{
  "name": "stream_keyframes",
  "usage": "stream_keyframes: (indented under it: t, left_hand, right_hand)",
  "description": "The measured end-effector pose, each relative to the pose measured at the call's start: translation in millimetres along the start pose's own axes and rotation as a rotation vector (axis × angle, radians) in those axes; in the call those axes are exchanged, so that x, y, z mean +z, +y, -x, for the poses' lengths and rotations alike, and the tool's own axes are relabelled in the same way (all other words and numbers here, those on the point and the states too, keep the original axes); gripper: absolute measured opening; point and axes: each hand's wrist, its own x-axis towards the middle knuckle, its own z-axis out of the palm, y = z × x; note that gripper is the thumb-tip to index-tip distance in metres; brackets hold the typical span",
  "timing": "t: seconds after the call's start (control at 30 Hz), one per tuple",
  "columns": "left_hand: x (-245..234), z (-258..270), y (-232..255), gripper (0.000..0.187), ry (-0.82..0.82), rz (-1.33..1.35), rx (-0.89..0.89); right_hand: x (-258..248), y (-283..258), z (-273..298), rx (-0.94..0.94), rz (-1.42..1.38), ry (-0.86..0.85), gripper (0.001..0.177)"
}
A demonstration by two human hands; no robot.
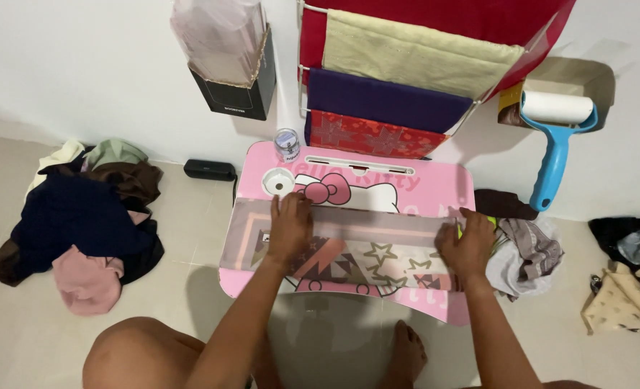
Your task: Using a lint roller to remove lint and debris from a piece of patterned fabric on a small table.
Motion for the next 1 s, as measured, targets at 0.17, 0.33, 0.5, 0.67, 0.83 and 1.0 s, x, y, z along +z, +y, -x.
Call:
stream_keyframes:
  t: [0.17,0.33,0.5,0.67,0.83,1.0]
  left_hand:
    - [-6,10,61,0.031,0.065,0.015,0.245]
    - [-26,16,99,0.06,-0.169,0.146,0.088]
    - [-8,24,92,0.065,-0.097,0.074,0.094]
    - [-5,25,91,0.064,0.038,0.006,0.138]
    - [-5,27,92,0.063,0.078,-0.021,0.132]
    - [0,29,91,0.063,0.036,-0.042,0.124]
  right_hand:
    - [-46,-108,10,-0.242,-0.186,-0.128,0.057]
    - [-43,-129,33,-0.233,-0.14,-0.492,0.062]
    - [-35,-69,34,-0.256,0.001,-0.436,0.068]
    - [-38,-35,33,-0.082,0.101,-0.61,0.071]
    - [-38,-33,28,-0.032,0.132,-0.673,0.074]
    - [-67,-50,9,0.024,0.055,-0.557,0.084]
